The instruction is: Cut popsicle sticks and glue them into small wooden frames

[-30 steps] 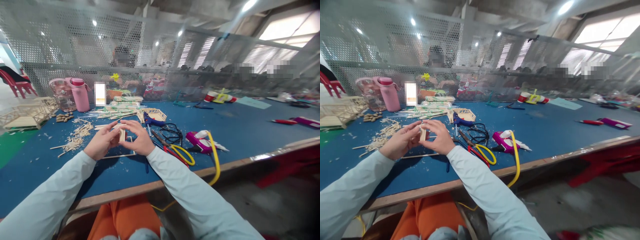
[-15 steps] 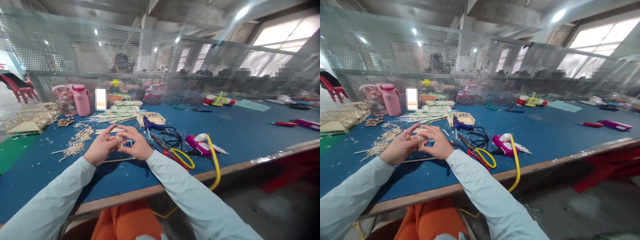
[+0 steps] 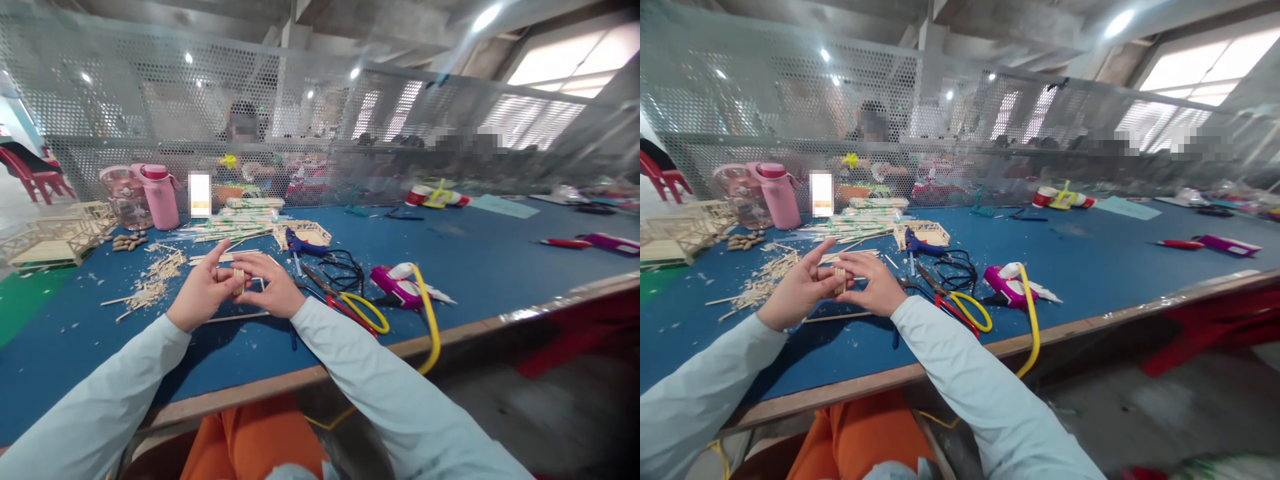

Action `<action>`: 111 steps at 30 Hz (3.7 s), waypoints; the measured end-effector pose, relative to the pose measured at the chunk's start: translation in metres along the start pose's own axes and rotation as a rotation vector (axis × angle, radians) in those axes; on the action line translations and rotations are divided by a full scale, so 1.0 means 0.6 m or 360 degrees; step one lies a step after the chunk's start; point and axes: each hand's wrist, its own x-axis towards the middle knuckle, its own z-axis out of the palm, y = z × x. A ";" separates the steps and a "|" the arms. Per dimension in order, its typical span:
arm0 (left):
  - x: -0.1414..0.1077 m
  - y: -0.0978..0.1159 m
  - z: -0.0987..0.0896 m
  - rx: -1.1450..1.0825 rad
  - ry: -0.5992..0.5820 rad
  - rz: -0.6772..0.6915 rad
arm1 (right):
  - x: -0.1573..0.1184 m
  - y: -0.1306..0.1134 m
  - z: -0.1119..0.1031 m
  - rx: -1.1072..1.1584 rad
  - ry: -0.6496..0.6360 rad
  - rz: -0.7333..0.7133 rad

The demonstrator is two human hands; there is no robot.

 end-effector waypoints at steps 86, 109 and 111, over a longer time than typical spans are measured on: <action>-0.022 -0.010 0.016 0.0266 -0.0182 0.0234 | -0.054 -0.077 -0.147 -0.0843 -0.0509 0.0226; -0.018 -0.023 0.022 0.0063 -0.0337 -0.0011 | -0.007 -0.089 -0.049 0.0438 0.0151 0.0827; -0.017 -0.026 0.021 0.0059 -0.0346 0.0000 | -0.009 -0.087 -0.048 0.0402 0.0143 0.0788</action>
